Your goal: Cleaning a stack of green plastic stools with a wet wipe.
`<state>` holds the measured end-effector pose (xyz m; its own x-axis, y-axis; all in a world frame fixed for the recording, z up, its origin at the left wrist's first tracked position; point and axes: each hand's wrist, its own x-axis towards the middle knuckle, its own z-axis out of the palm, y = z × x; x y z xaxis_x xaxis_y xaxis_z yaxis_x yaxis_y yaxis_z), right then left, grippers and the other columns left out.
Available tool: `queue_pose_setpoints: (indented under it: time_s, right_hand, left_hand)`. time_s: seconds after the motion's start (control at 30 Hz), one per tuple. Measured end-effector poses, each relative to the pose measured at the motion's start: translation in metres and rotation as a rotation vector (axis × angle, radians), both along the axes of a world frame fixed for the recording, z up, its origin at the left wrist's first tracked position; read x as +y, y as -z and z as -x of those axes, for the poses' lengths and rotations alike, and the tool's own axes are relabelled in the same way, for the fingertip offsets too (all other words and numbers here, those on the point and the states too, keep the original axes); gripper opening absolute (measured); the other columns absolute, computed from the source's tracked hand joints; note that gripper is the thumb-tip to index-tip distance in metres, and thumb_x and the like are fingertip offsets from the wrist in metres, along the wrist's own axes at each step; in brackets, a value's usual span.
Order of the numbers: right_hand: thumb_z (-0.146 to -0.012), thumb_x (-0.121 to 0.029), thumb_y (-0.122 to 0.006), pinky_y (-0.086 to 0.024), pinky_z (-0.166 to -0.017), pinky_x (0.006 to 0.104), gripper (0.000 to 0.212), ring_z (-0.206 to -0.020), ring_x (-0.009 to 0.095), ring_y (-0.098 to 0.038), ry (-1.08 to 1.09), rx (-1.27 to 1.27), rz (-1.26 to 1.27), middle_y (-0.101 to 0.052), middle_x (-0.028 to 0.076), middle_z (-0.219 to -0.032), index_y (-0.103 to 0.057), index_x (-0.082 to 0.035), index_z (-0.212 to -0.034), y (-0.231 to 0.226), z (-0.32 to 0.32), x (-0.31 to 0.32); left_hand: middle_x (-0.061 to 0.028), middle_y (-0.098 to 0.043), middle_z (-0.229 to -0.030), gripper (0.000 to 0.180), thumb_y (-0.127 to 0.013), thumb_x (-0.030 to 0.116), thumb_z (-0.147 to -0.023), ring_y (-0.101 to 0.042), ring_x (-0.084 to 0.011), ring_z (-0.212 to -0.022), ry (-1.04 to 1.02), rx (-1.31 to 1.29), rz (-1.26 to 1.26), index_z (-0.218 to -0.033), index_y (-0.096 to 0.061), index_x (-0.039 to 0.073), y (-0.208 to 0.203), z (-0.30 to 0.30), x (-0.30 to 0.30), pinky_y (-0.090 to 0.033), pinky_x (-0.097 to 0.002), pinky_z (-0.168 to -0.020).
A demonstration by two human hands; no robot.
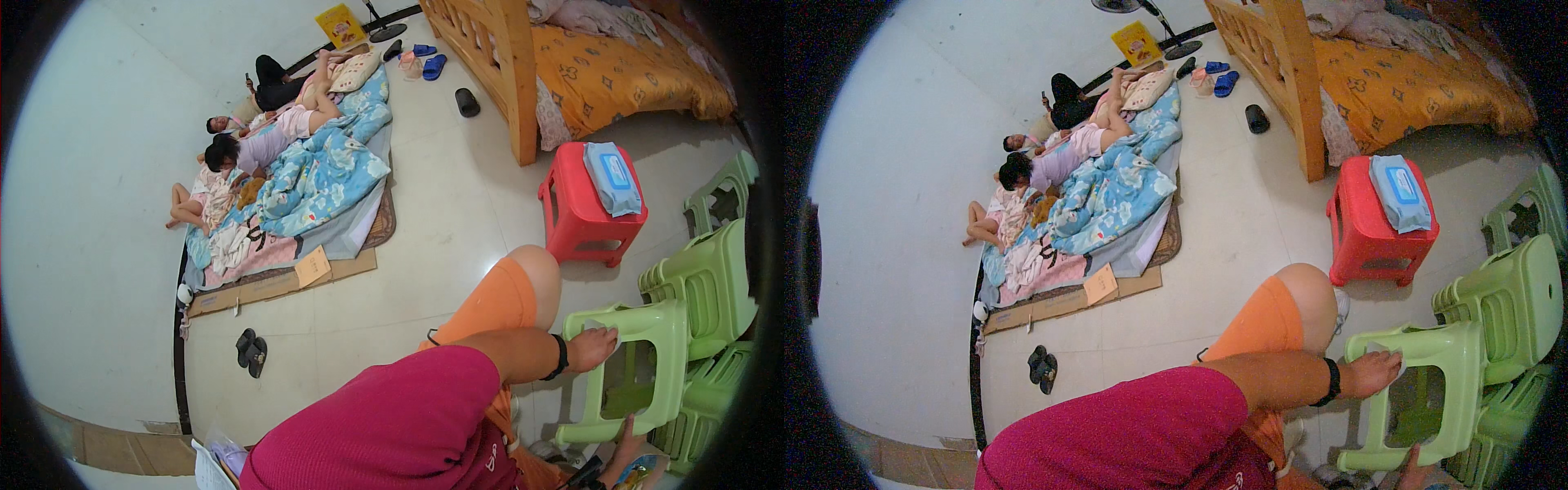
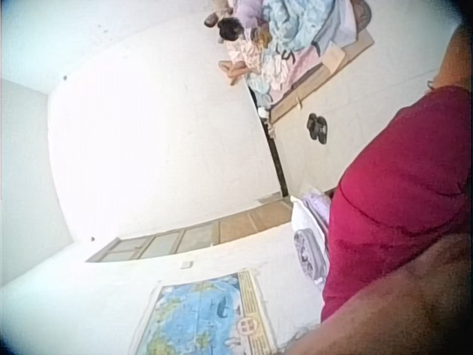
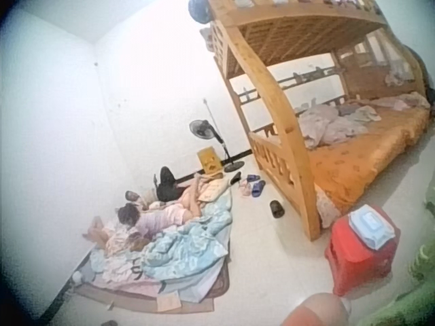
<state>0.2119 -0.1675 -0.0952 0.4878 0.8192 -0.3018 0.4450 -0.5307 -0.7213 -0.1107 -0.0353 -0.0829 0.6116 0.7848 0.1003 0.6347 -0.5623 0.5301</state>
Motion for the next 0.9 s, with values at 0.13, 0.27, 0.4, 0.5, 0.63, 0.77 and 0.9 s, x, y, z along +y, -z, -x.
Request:
queue_pose_setpoints:
  time_s: [0.13, 0.27, 0.4, 0.5, 0.63, 0.77, 0.9]
  right_hand:
    - [-0.079, -0.041, -0.070, -0.041, -0.092, 0.0375, 0.077, -0.109, 0.029, -0.052, 0.062, -0.003, -0.009, -0.051, 0.020, -0.124, -0.039, 0.008, -0.131, 0.015, -0.020, -0.006]
    - [-0.080, -0.041, -0.069, -0.040, -0.093, 0.0375, 0.077, -0.110, 0.029, -0.051, 0.015, 0.040, -0.046, -0.051, 0.019, -0.124, -0.038, 0.007, -0.132, -0.001, 0.000, 0.000]
    - [-0.080, -0.042, -0.068, -0.039, -0.095, 0.0376, 0.077, -0.112, 0.030, -0.050, -0.003, 0.031, 0.024, -0.050, 0.020, -0.126, -0.038, 0.006, -0.133, -0.014, 0.015, 0.001]
    - [-0.081, -0.043, -0.067, -0.039, -0.096, 0.0380, 0.078, -0.114, 0.030, -0.049, 0.059, -0.003, 0.009, -0.048, 0.021, -0.128, -0.037, 0.005, -0.134, -0.006, 0.007, -0.004]
    - [-0.080, -0.046, -0.066, -0.038, -0.097, 0.0394, 0.082, -0.116, 0.032, -0.048, -0.019, -0.071, 0.043, -0.046, 0.021, -0.131, -0.034, 0.004, -0.136, 0.007, -0.014, -0.002]
    - [-0.080, -0.048, -0.065, -0.038, -0.097, 0.0399, 0.083, -0.117, 0.032, -0.048, -0.060, -0.132, 0.101, -0.047, 0.020, -0.131, -0.034, 0.004, -0.137, -0.019, 0.008, -0.001]
    - [-0.081, -0.049, -0.063, -0.039, -0.096, 0.0401, 0.081, -0.116, 0.032, -0.049, 0.014, -0.172, 0.173, -0.048, 0.020, -0.129, -0.035, 0.004, -0.136, -0.041, 0.028, -0.003]
  left_hand:
    - [-0.0229, -0.046, -0.109, 0.030, -0.046, 0.010, -0.083, -0.053, -0.0352, -0.092, 0.050, 0.005, -0.047, -0.106, -0.049, -0.009, -0.002, -0.007, -0.002, -0.047, -0.0441, -0.080]
    - [-0.0228, -0.046, -0.112, 0.030, -0.044, 0.009, -0.084, -0.053, -0.0359, -0.094, -0.021, -0.065, 0.107, -0.107, -0.049, -0.008, 0.004, -0.004, 0.001, -0.047, -0.0440, -0.081]
    - [-0.0238, -0.045, -0.113, 0.030, -0.044, 0.010, -0.084, -0.053, -0.0360, -0.094, -0.006, -0.013, -0.019, -0.107, -0.049, -0.009, 0.008, -0.003, 0.000, -0.047, -0.0436, -0.082]
    - [-0.0263, -0.045, -0.112, 0.031, -0.043, 0.011, -0.086, -0.053, -0.0362, -0.093, 0.029, 0.018, -0.093, -0.109, -0.047, -0.009, 0.007, -0.004, 0.000, -0.047, -0.0437, -0.080]
    - [-0.0228, -0.044, -0.117, 0.038, -0.053, 0.006, -0.074, -0.054, -0.0322, -0.091, -0.012, -0.010, -0.023, -0.109, -0.051, -0.010, 0.003, -0.007, 0.004, -0.047, -0.0400, -0.080]
    - [-0.0216, -0.045, -0.113, 0.036, -0.052, 0.006, -0.076, -0.054, -0.0321, -0.092, -0.039, -0.023, 0.040, -0.108, -0.051, -0.010, 0.006, -0.004, 0.000, -0.048, -0.0406, -0.080]
    - [-0.0210, -0.046, -0.111, 0.034, -0.051, 0.007, -0.078, -0.054, -0.0322, -0.092, 0.012, 0.053, -0.056, -0.108, -0.051, -0.009, 0.000, -0.006, -0.002, -0.048, -0.0411, -0.081]
